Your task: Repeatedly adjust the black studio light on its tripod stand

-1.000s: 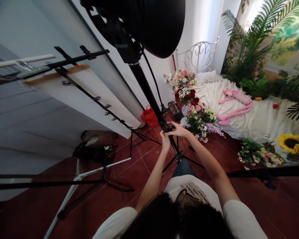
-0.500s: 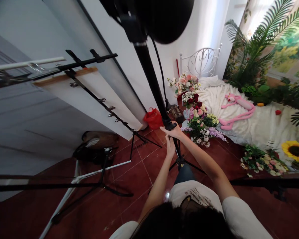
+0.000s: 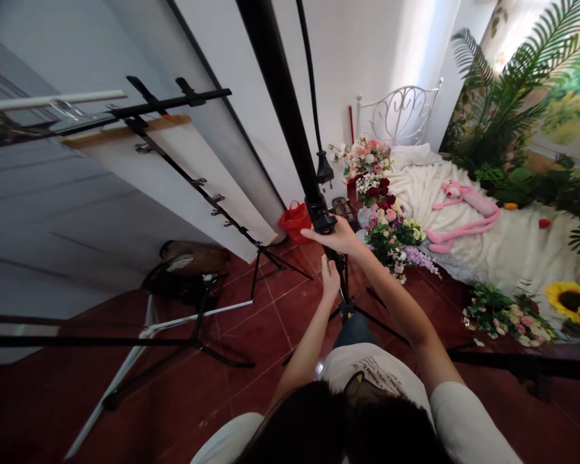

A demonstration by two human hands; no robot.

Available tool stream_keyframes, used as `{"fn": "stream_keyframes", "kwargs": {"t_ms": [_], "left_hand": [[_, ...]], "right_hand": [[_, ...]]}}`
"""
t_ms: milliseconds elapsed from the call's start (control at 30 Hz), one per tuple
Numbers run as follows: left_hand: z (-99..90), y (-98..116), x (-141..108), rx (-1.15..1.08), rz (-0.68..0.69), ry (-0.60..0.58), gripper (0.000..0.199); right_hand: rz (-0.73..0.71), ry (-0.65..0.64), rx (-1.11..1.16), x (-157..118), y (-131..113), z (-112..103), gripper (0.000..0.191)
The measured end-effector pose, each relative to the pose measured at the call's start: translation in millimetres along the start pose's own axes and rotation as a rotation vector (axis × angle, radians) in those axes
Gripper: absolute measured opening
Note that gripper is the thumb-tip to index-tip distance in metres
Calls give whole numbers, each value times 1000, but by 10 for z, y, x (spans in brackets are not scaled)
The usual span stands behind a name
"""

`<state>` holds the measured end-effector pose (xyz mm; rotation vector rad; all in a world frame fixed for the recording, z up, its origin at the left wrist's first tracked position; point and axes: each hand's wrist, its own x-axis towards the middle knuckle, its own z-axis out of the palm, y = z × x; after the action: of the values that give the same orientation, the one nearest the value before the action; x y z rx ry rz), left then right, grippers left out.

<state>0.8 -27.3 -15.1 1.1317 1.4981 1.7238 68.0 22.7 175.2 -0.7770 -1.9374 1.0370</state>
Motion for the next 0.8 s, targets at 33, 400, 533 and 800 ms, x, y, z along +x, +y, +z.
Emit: {"fn": "stream_keyframes", "kwargs": {"t_ms": [33, 400, 533, 800], "left_hand": [[10, 4, -8, 1, -3, 15, 60], [10, 10, -17, -5, -8, 36, 48], [8, 12, -12, 5, 4, 44, 50], [17, 10, -8, -18, 1, 44, 52]], "right_hand": [[-28, -90, 25, -26, 68, -85, 37], [208, -247, 233, -568, 1202, -299, 32], [202, -67, 275, -608, 1279, -169, 36], [365, 115, 138, -442, 1394, 36, 36]]}}
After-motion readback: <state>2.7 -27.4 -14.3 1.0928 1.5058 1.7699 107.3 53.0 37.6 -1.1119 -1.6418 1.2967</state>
